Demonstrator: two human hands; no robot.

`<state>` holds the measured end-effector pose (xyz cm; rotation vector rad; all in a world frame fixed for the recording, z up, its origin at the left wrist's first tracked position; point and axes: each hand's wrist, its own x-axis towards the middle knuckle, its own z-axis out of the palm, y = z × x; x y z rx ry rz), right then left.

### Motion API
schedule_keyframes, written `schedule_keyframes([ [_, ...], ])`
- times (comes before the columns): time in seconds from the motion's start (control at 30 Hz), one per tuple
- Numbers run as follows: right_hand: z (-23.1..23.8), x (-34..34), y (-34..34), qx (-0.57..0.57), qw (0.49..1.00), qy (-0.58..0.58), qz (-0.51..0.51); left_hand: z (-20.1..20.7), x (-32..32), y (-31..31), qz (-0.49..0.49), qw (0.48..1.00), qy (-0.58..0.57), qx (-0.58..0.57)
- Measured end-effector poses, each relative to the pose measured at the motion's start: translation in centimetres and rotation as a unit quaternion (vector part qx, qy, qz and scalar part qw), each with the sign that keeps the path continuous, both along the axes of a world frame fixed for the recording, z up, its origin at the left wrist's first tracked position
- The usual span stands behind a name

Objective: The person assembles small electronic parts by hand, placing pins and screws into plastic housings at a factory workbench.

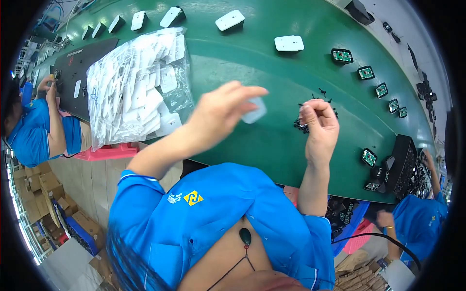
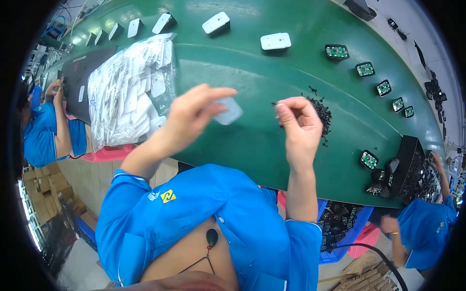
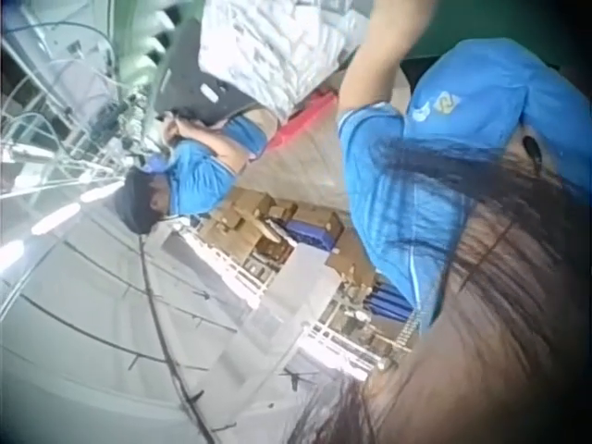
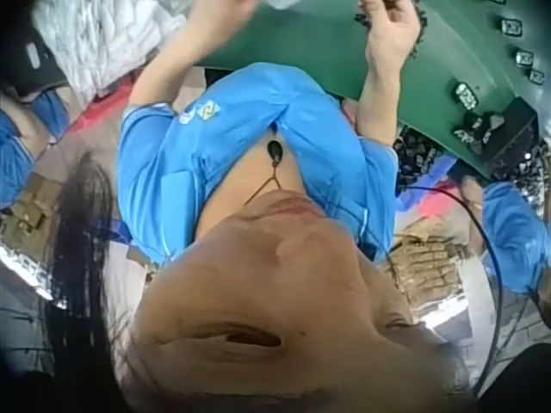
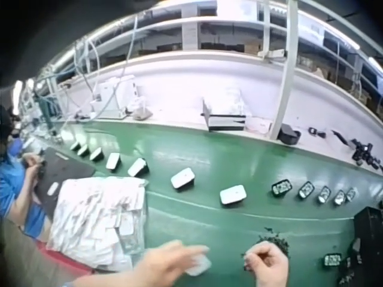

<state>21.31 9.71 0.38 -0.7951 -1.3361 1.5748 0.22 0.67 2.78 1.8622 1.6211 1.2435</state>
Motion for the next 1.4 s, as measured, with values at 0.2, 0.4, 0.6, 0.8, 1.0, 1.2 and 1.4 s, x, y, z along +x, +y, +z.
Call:
schedule_keyframes([
  [0.2, -0.2, -0.3, -1.9, 0.015, 0.999, -0.031, 0.009, -1.7, 4.3, 2.3, -0.044, 0.996, -0.073, 0.005],
  [0.4, -0.3, 0.6, -2.0, 0.086, 0.991, -0.101, -0.015, -2.3, 4.6, 2.4, -0.056, 0.993, -0.105, -0.026],
  [0.6, -0.1, 2.0, -1.9, 0.135, 0.974, -0.182, -0.003, -2.6, 5.1, 2.3, -0.075, 0.990, -0.102, -0.056],
  [0.8, -0.2, 2.5, -2.6, 0.135, 0.972, -0.162, -0.106, -2.8, 6.2, 2.7, -0.081, 0.891, -0.417, -0.158],
  [1.0, -0.2, 1.3, -3.3, 0.164, 0.968, -0.173, -0.074, -3.8, 6.2, 2.3, -0.073, 0.869, -0.445, -0.202],
  [1.2, -0.9, 0.7, -3.5, 0.182, 0.959, -0.195, -0.095, -4.3, 7.2, 1.9, -0.058, 0.887, -0.435, -0.146],
  [1.4, -2.8, 0.2, -3.4, 0.098, 0.978, -0.132, -0.128, -4.4, 7.4, 2.1, -0.062, 0.933, -0.348, -0.069],
])
